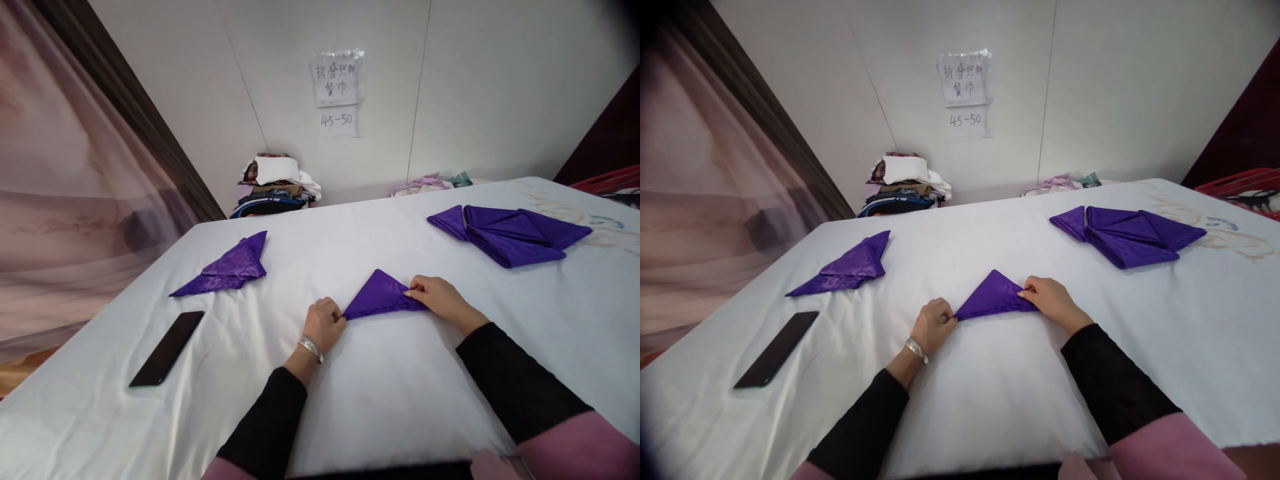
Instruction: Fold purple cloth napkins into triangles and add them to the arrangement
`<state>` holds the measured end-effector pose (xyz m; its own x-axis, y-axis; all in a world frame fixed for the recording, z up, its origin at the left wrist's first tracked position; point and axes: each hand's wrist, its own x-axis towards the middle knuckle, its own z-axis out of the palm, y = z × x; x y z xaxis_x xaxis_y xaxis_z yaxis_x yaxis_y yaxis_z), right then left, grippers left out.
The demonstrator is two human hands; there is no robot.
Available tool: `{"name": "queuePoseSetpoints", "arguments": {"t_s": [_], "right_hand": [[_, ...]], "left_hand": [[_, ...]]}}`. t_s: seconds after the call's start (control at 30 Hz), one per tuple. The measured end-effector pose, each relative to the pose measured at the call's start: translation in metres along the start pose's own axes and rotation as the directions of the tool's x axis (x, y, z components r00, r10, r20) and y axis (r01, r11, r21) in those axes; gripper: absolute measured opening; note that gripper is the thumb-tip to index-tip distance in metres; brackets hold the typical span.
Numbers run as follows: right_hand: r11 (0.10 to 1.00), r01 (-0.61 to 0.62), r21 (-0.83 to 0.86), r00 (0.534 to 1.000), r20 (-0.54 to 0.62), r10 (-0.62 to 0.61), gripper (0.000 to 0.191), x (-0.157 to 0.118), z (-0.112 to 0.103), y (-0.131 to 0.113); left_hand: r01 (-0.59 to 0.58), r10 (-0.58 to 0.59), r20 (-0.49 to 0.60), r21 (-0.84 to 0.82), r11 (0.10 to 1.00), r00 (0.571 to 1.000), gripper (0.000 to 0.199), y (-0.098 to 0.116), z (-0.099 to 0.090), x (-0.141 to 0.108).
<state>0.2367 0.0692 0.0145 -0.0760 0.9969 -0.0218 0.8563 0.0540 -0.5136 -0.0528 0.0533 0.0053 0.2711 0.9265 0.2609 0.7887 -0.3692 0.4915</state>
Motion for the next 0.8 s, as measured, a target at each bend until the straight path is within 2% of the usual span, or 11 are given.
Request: {"name": "queuePoseSetpoints", "arguments": {"t_s": [0.27, 0.3, 0.4, 0.5, 0.63, 0.8], "right_hand": [[1.000, 0.004, -0.004, 1.000, -0.002, -0.004, 0.023, 0.001, 0.001, 0.002], [1.000, 0.004, -0.004, 1.000, -0.001, -0.004, 0.023, 0.001, 0.001, 0.002], [1.000, 0.006, 0.001, 1.000, 0.001, -0.006, 0.023, 0.001, 0.001, 0.002], [1.000, 0.013, 0.007, 1.000, 0.000, -0.013, 0.022, 0.000, 0.001, 0.002], [1.000, 0.006, 0.020, 1.000, -0.005, -0.006, 0.022, 0.000, 0.001, 0.002], [1.000, 0.010, 0.017, 1.000, -0.010, -0.010, 0.024, 0.000, 0.001, 0.002]], "left_hand": [[0.007, -0.007, -0.030, 0.002, 1.000, 1.000, 0.010, -0.003, 0.003, -0.002], [-0.009, 0.009, -0.030, -0.006, 1.000, 1.000, 0.015, -0.003, 0.003, -0.002], [-0.155, 0.155, -0.007, -0.035, 0.987, 0.988, 0.034, -0.004, 0.005, -0.002], [-0.286, 0.286, 0.027, -0.021, 0.958, 0.958, 0.028, -0.004, 0.008, -0.001], [-0.283, 0.283, 0.038, -0.001, 0.959, 0.958, 0.022, -0.005, 0.012, 0.001], [-0.255, 0.256, 0.018, -0.053, 0.965, 0.966, 0.017, -0.004, 0.011, 0.001]]}}
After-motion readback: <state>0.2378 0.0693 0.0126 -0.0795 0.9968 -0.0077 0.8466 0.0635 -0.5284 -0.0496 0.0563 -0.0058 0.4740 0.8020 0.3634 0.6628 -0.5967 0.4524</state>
